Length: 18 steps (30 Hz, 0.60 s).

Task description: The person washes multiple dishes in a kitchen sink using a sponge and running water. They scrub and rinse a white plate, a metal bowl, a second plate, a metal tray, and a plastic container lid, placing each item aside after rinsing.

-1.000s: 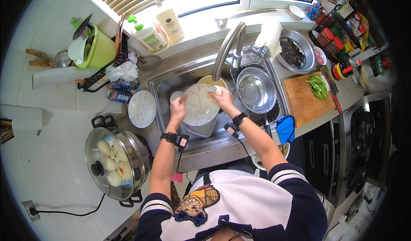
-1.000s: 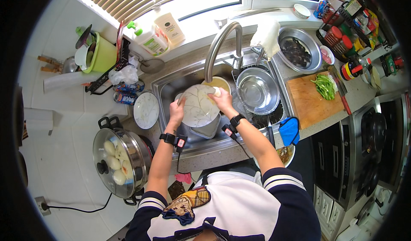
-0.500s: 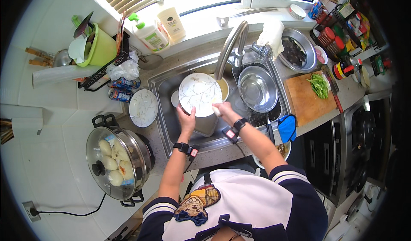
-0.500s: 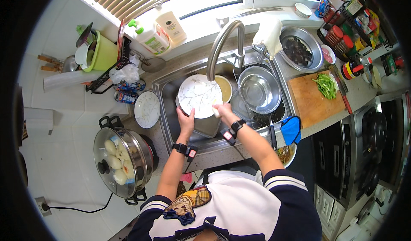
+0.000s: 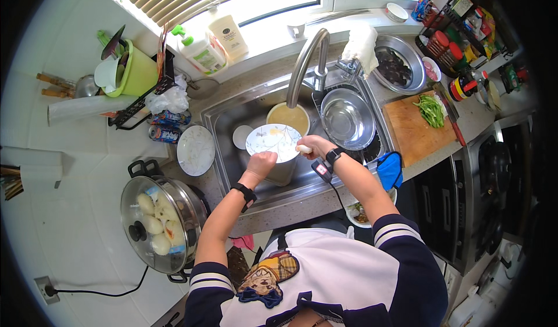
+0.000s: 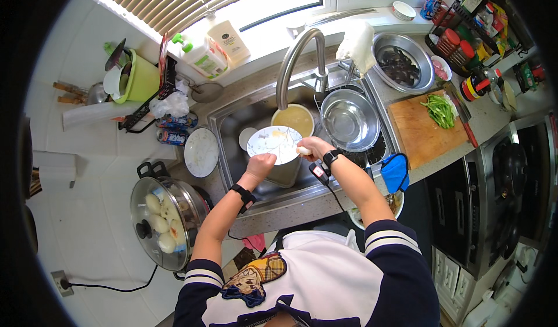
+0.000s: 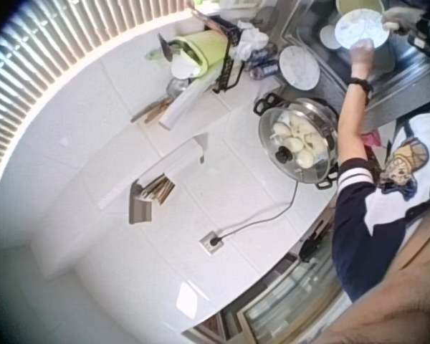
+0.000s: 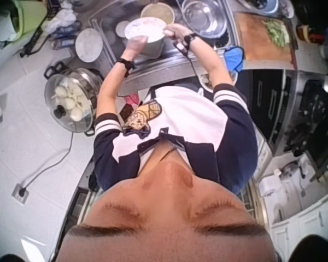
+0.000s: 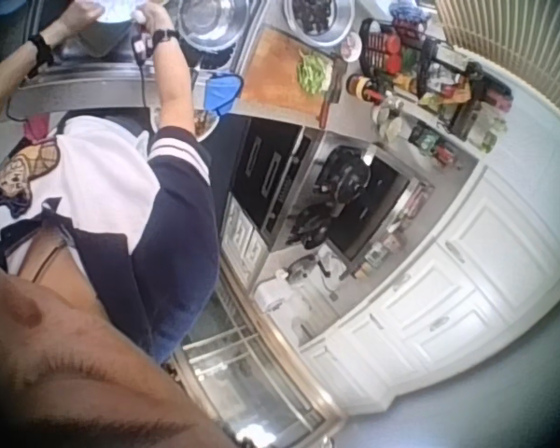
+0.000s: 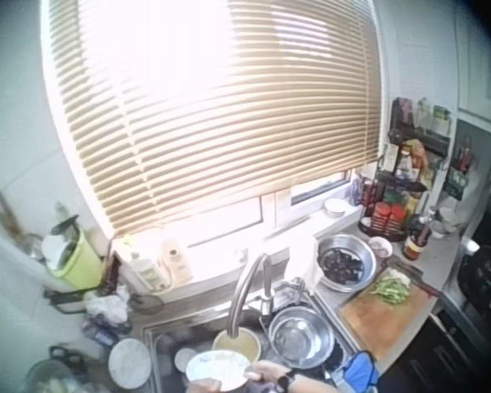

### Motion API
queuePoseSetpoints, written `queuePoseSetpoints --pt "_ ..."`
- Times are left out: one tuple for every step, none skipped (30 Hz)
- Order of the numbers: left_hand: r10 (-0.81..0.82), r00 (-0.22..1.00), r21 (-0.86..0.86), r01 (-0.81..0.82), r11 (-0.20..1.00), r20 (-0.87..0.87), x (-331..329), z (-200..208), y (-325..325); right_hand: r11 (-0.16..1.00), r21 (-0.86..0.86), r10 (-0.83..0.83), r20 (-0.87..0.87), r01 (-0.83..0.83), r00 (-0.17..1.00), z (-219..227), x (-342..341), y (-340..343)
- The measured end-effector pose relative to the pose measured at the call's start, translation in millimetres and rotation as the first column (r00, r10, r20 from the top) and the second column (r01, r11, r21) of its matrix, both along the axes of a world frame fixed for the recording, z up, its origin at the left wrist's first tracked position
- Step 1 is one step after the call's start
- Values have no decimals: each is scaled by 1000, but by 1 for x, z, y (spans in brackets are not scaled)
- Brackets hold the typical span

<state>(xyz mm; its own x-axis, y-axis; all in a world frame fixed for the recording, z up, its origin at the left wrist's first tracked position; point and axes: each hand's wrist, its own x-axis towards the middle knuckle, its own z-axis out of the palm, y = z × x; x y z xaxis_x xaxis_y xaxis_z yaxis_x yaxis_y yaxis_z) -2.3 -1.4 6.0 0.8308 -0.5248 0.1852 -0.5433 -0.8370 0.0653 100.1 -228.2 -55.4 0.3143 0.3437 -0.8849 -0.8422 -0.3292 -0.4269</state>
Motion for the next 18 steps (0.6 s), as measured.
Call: queuePoseSetpoints --pt "-17 1000 41 18 999 -8 1 0 -4 998 -46 -35 26 36 999 5 -4 4" --pt "-15 1000 71 15 997 -9 1 0 -8 996 -78 -49 59 54 997 10 -8 8" --pt "25 999 102 -21 995 -38 3 1 -13 994 -65 -81 45 84 996 16 -13 14" --pt "66 996 131 -59 990 -54 5 1 -17 992 19 -122 -19 123 992 21 -19 19" --pt "107 993 150 -98 984 -55 7 3 -21 985 34 -169 -45 170 985 27 -24 24" --pt "160 983 104 -151 983 -84 10 4 -23 967 116 -217 -80 225 973 32 -27 26" --pt "210 972 49 -206 977 -105 14 6 -24 939 232 -238 -97 255 966 37 -29 28" --pt "265 949 63 -258 964 -168 17 8 -24 889 313 -291 -177 334 940 42 -30 27" --pt "352 914 -61 -371 927 -201 20 10 -22 807 451 -272 -290 381 918 48 -29 25" --pt "434 857 -110 -478 872 -278 23 12 -19 816 432 -370 -121 384 921 53 -29 22" --pt "487 816 -171 -552 816 -311 25 15 -17 805 475 -413 21 354 911 58 -29 19" --pt "487 787 -272 -598 754 -378 27 18 -13 812 470 -461 154 346 874 63 -31 17" --pt "461 754 -317 -630 709 -467 25 21 -10 885 420 -395 450 200 801 69 -36 18" --pt "418 749 -381 -635 672 -514 25 23 -9 950 288 -296 699 122 651 74 -41 20" --pt "372 739 -428 -645 633 -562 25 25 -10 969 214 -246 852 121 463 79 -50 25" --pt "357 706 -430 -675 599 -612 23 28 -12 988 152 -156 932 38 327 83 -58 32" --pt "309 713 -498 -675 544 -630 22 30 -15 998 -41 46 989 -39 141 87 -70 41" --pt "258 721 -561 -673 482 -643 20 33 -19 996 -30 33 999 -79 30 88 -73 48"
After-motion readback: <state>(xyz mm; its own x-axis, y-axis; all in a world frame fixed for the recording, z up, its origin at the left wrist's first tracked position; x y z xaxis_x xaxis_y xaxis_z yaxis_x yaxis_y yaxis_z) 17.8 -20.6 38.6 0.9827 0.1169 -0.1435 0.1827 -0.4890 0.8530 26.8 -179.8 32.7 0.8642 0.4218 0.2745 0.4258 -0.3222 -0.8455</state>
